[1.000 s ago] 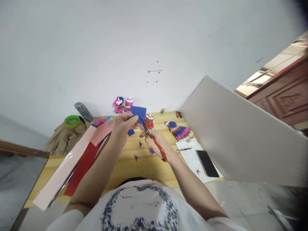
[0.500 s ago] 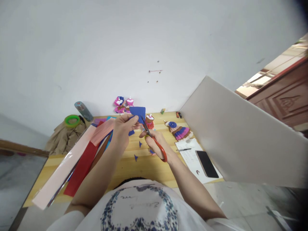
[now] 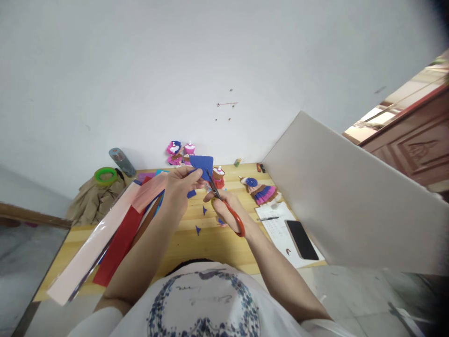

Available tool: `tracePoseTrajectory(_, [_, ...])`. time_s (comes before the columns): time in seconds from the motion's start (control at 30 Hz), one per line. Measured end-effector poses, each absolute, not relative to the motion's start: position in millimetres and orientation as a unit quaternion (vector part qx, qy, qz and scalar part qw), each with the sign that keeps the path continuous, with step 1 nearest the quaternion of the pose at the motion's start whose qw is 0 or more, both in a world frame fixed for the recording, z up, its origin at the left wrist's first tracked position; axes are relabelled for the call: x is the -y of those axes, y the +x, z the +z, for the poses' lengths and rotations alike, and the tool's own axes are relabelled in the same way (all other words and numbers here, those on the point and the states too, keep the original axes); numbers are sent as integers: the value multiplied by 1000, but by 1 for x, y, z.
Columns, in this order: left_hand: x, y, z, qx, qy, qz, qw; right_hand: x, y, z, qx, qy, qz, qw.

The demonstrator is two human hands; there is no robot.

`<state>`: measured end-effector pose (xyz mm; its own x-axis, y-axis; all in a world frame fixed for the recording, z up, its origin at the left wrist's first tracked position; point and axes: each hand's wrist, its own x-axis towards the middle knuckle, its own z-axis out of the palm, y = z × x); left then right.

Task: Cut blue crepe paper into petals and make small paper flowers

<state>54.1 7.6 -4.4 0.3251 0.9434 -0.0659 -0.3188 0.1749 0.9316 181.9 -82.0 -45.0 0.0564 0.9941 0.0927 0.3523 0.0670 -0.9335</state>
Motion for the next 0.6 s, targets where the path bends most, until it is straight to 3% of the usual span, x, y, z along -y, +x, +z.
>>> tracePoseTrajectory(0.2, [-6, 55, -4, -350, 443, 470, 678, 82, 181, -44, 574, -560, 365, 473])
tracePoseTrajectory(0.6, [-4, 54, -3, -351, 435, 473, 681, 82, 182, -46, 572, -574, 369, 455])
